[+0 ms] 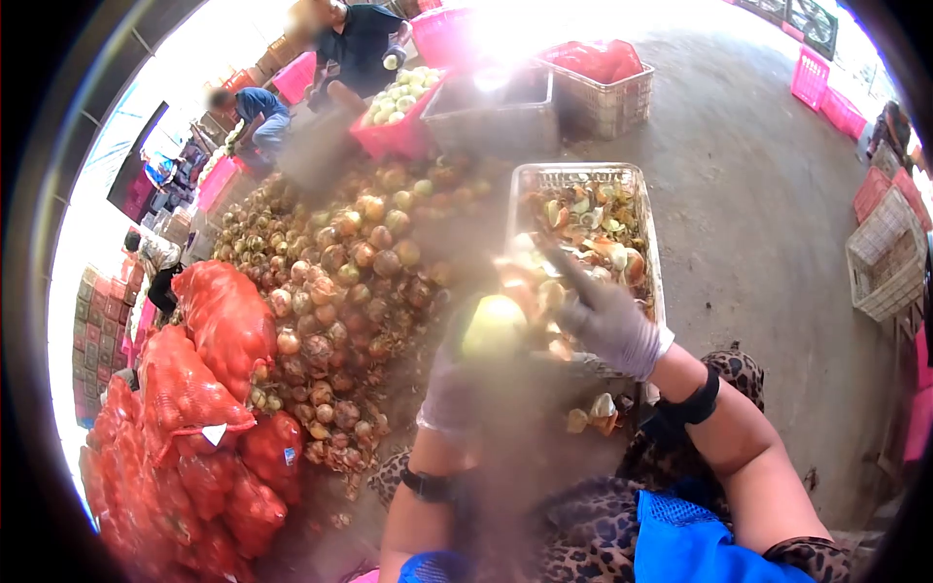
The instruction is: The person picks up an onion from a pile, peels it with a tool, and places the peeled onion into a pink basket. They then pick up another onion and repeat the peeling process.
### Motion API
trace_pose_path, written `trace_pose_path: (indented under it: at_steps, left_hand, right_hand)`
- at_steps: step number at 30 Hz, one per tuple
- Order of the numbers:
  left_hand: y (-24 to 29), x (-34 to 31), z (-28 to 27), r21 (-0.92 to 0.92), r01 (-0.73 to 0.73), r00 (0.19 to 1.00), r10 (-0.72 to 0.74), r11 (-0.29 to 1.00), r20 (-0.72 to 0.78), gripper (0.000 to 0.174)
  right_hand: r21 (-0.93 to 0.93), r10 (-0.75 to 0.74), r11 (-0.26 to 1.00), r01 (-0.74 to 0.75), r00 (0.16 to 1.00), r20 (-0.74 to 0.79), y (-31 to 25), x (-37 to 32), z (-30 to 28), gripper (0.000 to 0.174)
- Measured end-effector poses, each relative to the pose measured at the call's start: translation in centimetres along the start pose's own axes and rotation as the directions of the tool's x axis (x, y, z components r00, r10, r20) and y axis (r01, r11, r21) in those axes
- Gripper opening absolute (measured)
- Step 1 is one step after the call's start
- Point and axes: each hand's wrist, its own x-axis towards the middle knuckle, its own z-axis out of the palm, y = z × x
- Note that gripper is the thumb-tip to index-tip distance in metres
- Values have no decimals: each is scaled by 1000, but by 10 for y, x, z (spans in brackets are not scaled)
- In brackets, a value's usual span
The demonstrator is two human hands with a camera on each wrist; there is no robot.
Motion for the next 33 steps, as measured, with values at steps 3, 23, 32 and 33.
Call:
trace_pose_path:
  at_steps: [3, 23, 32, 33]
  left_hand:
    - [-6, 5, -5, 135, -13, 1000, 11, 991, 13, 91]
    - [-23, 9, -6, 44, 56, 996, -59, 997, 74, 96]
    - [-41, 12, -21, 276, 38, 996, -14, 960, -90, 84]
    - [-37, 11, -18, 233, 8, 996, 12, 972, -87, 84]
  right_hand:
    - [-286, -268, 906, 310, 947, 179, -14, -13, 9, 67]
    - [421, 150, 895, -145, 988, 22, 13, 3, 19, 20]
    - [-304, -73, 952, 37, 992, -106, 35, 17, 31, 9]
    - [-370, 38, 926, -70, 995, -93, 41, 20, 24, 13]
